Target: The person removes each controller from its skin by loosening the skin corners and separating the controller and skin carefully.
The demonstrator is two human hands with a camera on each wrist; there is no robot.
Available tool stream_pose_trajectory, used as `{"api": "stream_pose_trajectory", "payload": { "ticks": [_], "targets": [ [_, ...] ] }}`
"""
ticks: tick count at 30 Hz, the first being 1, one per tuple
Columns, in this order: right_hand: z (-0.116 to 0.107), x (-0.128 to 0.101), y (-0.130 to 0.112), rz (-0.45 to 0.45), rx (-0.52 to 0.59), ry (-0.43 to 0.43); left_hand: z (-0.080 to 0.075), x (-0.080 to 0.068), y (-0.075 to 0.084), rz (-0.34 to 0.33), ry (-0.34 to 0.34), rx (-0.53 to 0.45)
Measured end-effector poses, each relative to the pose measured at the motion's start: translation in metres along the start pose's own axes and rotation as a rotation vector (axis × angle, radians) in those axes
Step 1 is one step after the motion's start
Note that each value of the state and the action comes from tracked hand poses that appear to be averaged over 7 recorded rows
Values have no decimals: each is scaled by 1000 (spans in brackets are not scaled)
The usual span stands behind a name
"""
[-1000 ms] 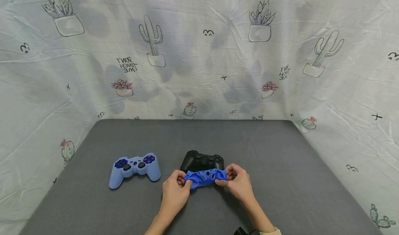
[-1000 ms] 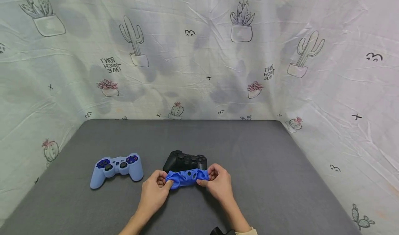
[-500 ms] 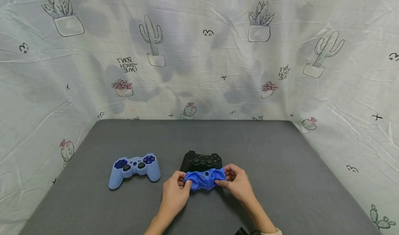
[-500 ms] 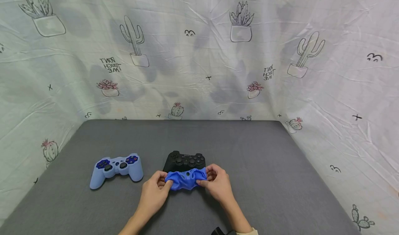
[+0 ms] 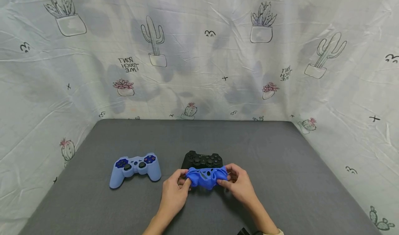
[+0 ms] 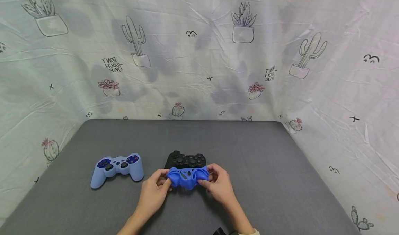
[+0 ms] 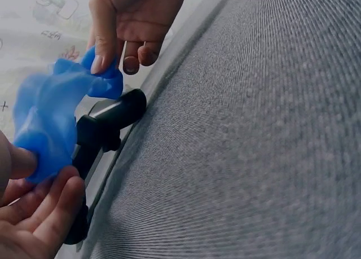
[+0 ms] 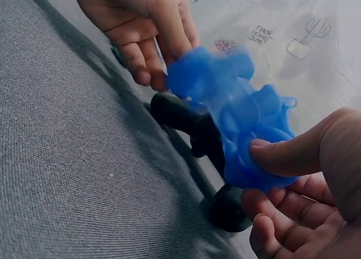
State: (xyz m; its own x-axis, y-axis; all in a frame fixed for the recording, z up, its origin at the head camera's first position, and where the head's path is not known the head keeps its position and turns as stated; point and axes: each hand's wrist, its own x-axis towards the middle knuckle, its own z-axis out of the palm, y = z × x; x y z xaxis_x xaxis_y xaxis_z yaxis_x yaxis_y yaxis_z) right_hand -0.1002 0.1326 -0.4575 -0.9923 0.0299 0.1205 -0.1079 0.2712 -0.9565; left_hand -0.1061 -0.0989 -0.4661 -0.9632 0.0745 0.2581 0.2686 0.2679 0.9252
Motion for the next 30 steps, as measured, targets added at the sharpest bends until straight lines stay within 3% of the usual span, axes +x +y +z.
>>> {"api": "stream_pose_trajectory", "payload": {
  "ticks": [12,21,26,30],
  "targets": [
    [-2,-2,-2,-22,47,31,0,-3,7,-74,-140,-190],
    [-3,-2,-1,24,136,-60,0,-3,0,-59,-90,-145],
    [-4,-2,3,8,150,-100,0,-2,-1,-48,-102,-71],
    [-6,-1,2,-17,150,-115,-1,0,-1,-69,-63,-24]
  ]
}}
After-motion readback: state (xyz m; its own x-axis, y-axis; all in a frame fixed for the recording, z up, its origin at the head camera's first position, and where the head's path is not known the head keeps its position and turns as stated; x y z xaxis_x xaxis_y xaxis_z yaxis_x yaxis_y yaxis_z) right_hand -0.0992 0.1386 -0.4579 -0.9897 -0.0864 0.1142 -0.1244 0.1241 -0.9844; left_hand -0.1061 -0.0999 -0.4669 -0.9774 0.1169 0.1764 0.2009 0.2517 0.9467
